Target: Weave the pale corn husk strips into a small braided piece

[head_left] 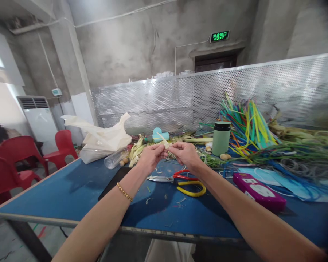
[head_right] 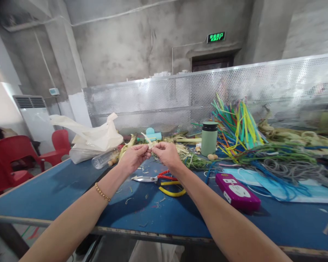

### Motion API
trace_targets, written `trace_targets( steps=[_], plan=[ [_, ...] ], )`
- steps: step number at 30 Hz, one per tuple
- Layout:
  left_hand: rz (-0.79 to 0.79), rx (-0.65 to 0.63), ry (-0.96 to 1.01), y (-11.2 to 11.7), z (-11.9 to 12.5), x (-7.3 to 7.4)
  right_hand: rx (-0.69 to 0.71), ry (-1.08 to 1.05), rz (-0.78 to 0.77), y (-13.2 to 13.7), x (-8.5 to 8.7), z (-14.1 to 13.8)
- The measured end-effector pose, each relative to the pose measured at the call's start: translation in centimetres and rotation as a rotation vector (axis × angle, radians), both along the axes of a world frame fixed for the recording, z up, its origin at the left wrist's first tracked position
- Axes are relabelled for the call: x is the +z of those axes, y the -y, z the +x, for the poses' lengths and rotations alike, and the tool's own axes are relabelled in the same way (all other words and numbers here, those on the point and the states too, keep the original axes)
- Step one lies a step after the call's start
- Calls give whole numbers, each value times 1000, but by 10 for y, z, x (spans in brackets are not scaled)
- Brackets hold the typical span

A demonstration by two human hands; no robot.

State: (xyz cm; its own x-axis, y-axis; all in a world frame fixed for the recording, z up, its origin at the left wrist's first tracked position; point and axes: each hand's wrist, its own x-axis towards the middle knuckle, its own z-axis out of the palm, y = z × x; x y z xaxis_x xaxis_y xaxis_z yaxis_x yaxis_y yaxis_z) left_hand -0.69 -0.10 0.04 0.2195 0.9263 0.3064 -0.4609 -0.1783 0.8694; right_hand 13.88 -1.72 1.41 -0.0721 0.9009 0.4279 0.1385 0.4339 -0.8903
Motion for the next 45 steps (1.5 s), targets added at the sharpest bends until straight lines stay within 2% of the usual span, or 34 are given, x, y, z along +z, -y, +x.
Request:
trace_targets(
  steps=[8,14,18,22,26,34,40,45],
  plan=[
    [-38,-45,8,1,0,2,-2,6,2,0,-2,-1],
    [34,-32,-94,0,-1,0,-39,70,53,-3,-5,-1],
    [59,-3,-106,-2,-2,-1,53,85,11,-4,-4,3],
    [67,-12,-79,-1,-1,0,119,-40,-99,-9,-3,8],
    [66,-45,-105,3,0,3,184,-174,-61,-14,-5,9],
    [23,-58,-85,4,1,4,127,-181,-6,-12,-5,6],
    [133,1,-206,2,1,0,70,-113,32,-6,-4,4],
    [117,-35,-184,4,1,1,80,-119,34,-4,0,6]
  ],
)
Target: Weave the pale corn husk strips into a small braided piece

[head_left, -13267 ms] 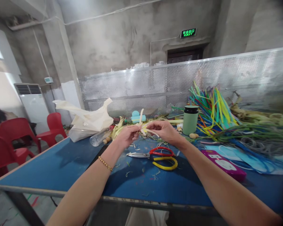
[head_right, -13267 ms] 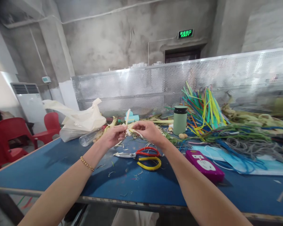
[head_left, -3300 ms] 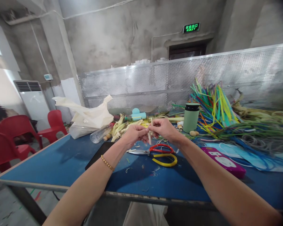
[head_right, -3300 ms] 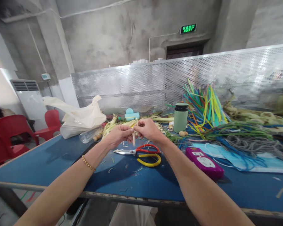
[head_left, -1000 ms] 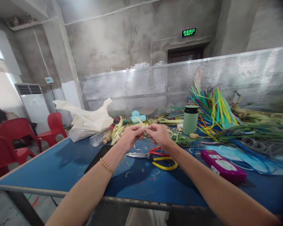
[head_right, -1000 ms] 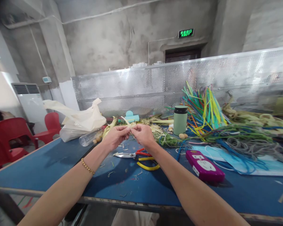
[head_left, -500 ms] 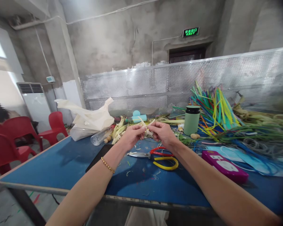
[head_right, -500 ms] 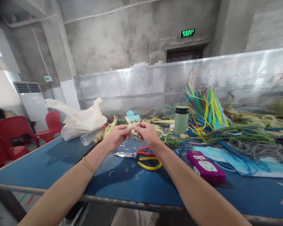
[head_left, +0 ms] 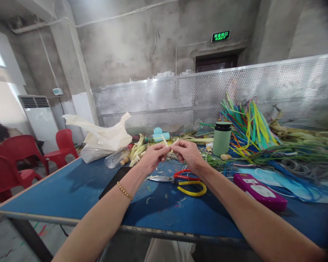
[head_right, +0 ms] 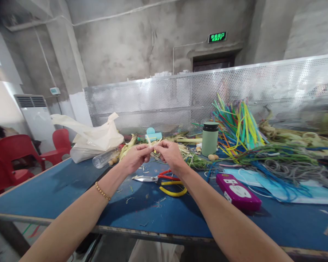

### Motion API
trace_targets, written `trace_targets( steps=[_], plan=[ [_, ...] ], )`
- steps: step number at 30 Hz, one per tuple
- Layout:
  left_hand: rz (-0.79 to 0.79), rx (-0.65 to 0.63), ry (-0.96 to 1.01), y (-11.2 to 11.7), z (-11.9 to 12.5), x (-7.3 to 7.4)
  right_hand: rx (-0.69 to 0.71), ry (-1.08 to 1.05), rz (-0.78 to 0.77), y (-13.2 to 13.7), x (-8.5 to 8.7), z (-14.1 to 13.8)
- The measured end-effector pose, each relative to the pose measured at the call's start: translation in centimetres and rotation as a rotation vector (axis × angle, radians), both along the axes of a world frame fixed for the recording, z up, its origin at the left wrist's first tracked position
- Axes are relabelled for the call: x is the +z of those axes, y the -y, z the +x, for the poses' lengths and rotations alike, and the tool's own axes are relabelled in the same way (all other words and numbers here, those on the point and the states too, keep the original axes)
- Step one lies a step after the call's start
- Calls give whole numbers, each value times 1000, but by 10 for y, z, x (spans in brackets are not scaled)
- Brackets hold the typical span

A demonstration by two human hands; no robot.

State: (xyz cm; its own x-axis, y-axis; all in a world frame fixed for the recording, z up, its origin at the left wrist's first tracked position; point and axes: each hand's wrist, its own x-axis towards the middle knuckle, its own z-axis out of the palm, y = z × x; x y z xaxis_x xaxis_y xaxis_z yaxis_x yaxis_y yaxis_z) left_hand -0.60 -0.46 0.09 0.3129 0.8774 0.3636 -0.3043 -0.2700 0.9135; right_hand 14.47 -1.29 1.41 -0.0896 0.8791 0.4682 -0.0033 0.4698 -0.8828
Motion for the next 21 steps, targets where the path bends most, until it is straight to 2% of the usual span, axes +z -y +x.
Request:
trace_targets(
  steps=[10,16,21],
  plan=[
    [-33,-23,1,3,0,3,-20,-99,-46,-1,3,1],
    [-85,-51,29,2,-2,4,131,-12,-31,-2,-1,2],
    [-108,-43,93,0,-2,5,34,29,69,-4,-1,3]
  ],
)
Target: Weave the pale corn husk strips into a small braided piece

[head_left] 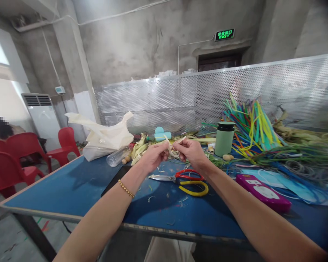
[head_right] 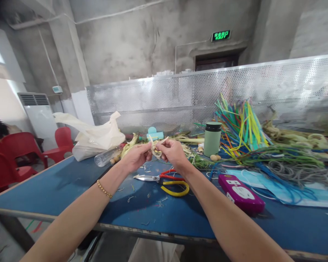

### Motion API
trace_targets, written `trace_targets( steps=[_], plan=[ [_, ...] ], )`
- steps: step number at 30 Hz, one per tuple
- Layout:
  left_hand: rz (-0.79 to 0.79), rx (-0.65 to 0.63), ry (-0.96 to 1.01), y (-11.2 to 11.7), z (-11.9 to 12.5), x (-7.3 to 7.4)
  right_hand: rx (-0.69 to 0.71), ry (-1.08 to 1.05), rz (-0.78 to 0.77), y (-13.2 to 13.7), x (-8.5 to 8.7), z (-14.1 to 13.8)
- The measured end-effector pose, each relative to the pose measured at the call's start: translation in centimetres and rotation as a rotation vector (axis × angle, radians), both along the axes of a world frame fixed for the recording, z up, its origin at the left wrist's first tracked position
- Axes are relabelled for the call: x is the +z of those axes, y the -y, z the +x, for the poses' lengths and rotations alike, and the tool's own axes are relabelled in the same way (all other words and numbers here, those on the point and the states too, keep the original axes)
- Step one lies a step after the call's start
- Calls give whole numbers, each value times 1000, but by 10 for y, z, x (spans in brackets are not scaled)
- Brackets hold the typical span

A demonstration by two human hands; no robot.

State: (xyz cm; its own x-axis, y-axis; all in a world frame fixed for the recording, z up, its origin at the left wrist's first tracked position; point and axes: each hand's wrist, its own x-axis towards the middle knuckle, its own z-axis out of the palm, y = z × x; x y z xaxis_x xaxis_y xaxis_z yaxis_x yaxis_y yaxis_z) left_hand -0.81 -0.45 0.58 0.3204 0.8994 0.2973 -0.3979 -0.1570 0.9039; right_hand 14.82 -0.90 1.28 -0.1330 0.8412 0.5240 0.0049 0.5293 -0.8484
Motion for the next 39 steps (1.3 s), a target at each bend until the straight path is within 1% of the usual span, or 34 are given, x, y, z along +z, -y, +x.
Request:
trace_targets(
  steps=[3,11,16,23,27,31,36,39],
  plan=[
    [-6,-4,26,-1,0,0,-23,20,0,0,1,-1],
    [24,20,-27,-1,1,-1,-61,51,-2,-2,-1,0],
    [27,26,-37,2,1,1,-85,70,6,0,-1,-2],
    [49,-3,-90,5,1,2,-103,97,16,4,2,-3],
    [53,-13,-104,4,1,2,-127,75,1,2,2,-2],
    [49,-20,-116,6,0,3,-138,68,18,-1,1,-2],
    [12,-5,-82,5,0,2,-182,141,70,-6,-2,0],
    [-10,-16,-67,1,0,0,-285,293,139,-9,-2,5]
  ],
)
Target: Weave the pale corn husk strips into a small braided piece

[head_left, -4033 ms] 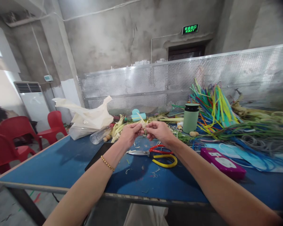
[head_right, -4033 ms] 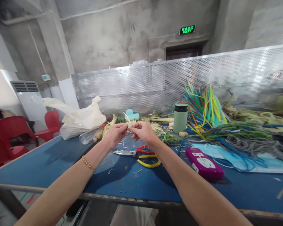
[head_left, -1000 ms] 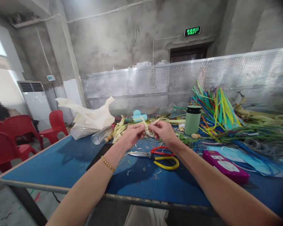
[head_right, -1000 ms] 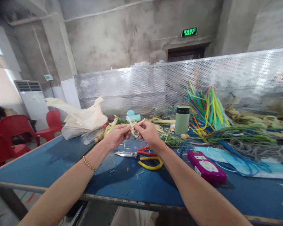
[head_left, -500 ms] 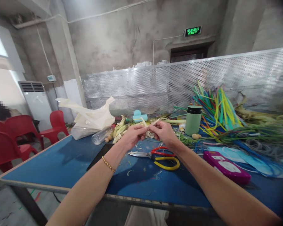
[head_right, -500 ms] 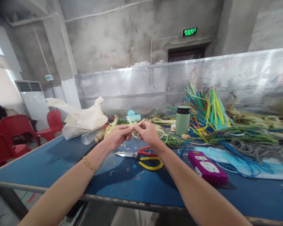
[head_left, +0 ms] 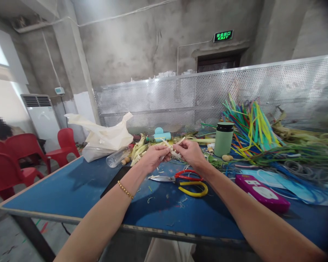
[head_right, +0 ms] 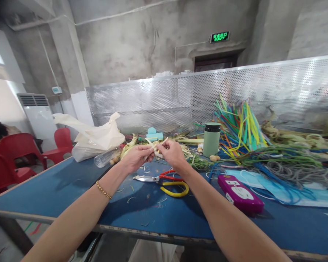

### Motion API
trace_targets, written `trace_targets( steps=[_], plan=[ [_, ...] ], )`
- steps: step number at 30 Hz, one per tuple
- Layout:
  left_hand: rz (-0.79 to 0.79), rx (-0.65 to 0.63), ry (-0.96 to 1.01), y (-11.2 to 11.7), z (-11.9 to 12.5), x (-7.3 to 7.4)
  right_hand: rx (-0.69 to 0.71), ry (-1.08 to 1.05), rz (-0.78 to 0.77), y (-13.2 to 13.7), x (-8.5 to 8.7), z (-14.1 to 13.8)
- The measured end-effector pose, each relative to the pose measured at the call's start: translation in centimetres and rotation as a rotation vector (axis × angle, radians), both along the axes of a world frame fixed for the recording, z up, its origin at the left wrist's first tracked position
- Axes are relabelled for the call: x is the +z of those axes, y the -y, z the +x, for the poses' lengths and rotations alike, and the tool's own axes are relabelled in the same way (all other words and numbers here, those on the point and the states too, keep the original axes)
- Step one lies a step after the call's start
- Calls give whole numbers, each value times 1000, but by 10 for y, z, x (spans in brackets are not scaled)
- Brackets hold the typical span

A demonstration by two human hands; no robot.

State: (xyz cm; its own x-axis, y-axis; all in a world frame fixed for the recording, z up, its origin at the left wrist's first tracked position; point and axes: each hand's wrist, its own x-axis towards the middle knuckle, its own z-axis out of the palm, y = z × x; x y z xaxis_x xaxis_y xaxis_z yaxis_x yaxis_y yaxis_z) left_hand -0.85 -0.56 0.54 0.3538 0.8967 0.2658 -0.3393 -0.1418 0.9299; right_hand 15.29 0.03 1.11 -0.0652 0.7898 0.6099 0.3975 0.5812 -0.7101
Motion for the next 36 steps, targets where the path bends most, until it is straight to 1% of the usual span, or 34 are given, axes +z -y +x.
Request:
trace_targets(
  steps=[2,4,5,6,7,8,9,10,12,13,15,17,20,22,27,30,36],
  plan=[
    [18,19,4,-4,-1,-2,-155,169,68,0,2,5],
    [50,79,7,-7,-2,-4,-348,322,175,4,5,9],
    [71,116,-2,-9,-2,-5,-428,363,246,6,7,10],
    [91,148,-23,-10,-2,-5,-451,380,307,9,9,11],
    [114,174,-54,-11,-3,-6,-435,371,336,11,11,11],
    [142,198,-93,-11,-2,-6,-369,350,314,13,11,9],
    [169,220,-132,-10,-2,-6,-276,318,240,14,11,7],
    [194,242,-166,-9,-1,-6,-175,279,122,14,10,5],
    [226,281,-210,-5,0,-5,13,190,-162,12,6,-1],
    [226,286,-220,-4,1,-5,71,129,-233,11,3,-3],
    [201,263,-214,-2,1,-4,119,32,-277,8,-3,-7],
    [161,203,-180,-2,1,-4,105,-4,-276,7,-5,-9],
    [105,99,-124,-3,0,-4,86,2,-259,9,-4,-10],
    [85,60,-95,-4,0,-4,90,10,-228,10,-3,-10],
    [46,32,-35,-2,2,-1,21,53,-61,7,-4,-10],
    [29,45,-14,-1,2,0,0,39,27,3,-6,-11],
    [59,22,8,-3,2,-2,34,-46,39,2,-9,-15]
  ],
)
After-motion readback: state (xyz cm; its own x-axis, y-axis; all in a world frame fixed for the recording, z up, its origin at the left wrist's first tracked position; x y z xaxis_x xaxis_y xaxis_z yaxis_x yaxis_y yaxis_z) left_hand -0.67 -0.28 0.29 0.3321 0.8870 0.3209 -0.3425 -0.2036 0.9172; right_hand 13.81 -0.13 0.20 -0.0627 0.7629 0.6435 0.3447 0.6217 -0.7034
